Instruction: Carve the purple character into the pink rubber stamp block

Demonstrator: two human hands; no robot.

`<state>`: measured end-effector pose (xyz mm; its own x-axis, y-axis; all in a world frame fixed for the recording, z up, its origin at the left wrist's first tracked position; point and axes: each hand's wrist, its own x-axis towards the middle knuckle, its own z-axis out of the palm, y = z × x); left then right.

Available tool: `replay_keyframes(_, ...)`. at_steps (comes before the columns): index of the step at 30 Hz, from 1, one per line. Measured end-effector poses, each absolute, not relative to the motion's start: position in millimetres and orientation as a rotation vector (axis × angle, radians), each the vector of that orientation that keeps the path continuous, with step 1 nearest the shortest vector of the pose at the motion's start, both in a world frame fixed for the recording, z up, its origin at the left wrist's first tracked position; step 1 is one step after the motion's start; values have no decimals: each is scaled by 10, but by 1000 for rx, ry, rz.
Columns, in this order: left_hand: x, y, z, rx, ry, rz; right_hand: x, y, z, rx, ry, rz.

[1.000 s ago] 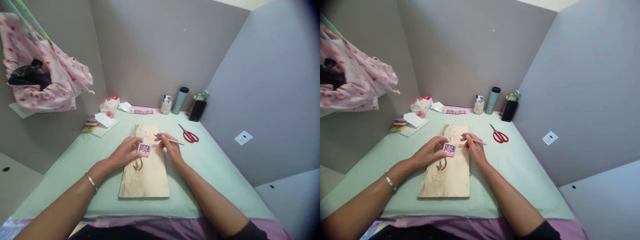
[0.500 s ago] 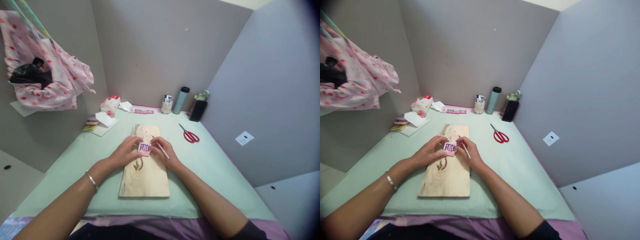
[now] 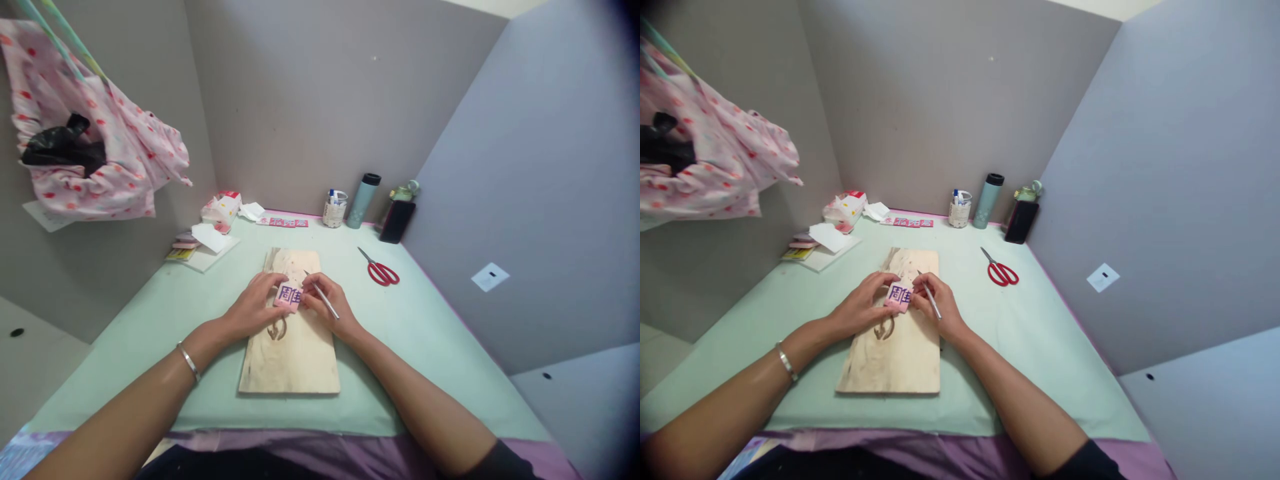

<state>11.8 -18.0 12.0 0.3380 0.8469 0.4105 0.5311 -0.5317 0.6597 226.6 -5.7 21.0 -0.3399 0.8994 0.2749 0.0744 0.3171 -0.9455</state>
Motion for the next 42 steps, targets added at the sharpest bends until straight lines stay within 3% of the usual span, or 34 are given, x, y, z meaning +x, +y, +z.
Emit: replay_keyframes(42,116,-180,104,2215,1183,1109,2264,-90,240,-828,-1633,1212)
